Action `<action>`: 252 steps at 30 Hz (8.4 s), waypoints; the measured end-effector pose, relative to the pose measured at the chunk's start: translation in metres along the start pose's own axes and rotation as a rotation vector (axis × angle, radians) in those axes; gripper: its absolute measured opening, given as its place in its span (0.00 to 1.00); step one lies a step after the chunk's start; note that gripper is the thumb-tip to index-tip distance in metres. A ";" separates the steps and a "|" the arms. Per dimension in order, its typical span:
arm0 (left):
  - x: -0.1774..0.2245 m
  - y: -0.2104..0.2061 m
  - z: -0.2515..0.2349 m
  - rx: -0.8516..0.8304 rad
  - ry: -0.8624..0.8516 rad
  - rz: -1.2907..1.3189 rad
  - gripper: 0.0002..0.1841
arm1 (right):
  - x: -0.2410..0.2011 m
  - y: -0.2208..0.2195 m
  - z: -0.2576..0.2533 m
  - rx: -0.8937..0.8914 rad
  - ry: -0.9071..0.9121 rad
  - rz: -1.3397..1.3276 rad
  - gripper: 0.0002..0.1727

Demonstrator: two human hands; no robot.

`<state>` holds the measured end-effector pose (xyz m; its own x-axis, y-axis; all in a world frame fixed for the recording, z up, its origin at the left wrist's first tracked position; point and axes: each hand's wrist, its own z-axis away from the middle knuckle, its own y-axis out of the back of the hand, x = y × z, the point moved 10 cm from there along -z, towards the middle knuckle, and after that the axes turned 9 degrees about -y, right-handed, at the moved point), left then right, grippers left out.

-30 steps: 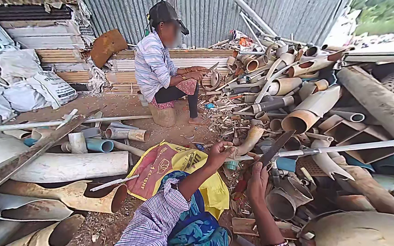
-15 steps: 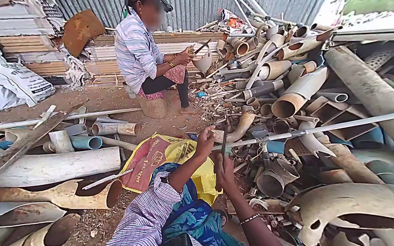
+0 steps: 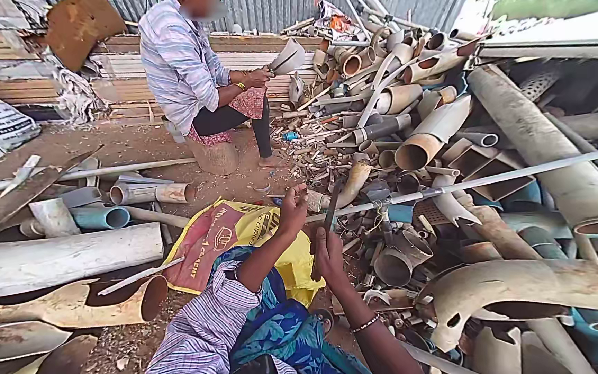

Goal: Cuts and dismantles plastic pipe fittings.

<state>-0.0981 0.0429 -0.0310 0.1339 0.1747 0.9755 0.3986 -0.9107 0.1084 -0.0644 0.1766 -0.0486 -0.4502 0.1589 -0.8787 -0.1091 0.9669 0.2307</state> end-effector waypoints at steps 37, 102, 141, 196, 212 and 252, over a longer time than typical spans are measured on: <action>0.010 -0.007 0.005 -0.060 -0.174 0.019 0.16 | 0.048 -0.016 -0.006 -0.210 -0.445 -0.282 0.26; 0.014 -0.039 0.014 -0.369 -0.157 0.192 0.13 | 0.038 0.051 -0.030 0.187 -0.183 -0.287 0.29; 0.000 -0.037 0.011 -0.339 -0.078 0.125 0.17 | 0.015 0.063 -0.036 0.116 0.163 0.043 0.37; 0.050 -0.018 0.037 -0.161 -0.912 -0.062 0.15 | 0.019 0.001 -0.009 -0.059 -0.525 -0.837 0.11; 0.031 -0.021 0.027 -0.154 -0.630 0.062 0.16 | 0.022 0.002 -0.009 0.029 -0.438 -0.807 0.14; 0.136 0.093 0.094 -0.082 -0.248 0.681 0.28 | 0.004 0.044 -0.024 -0.135 -0.356 -0.399 0.18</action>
<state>0.0422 0.0170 0.0942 0.5334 -0.3695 0.7609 0.0861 -0.8711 -0.4834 -0.0925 0.2154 -0.0314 -0.0258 -0.1340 -0.9906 -0.3331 0.9355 -0.1179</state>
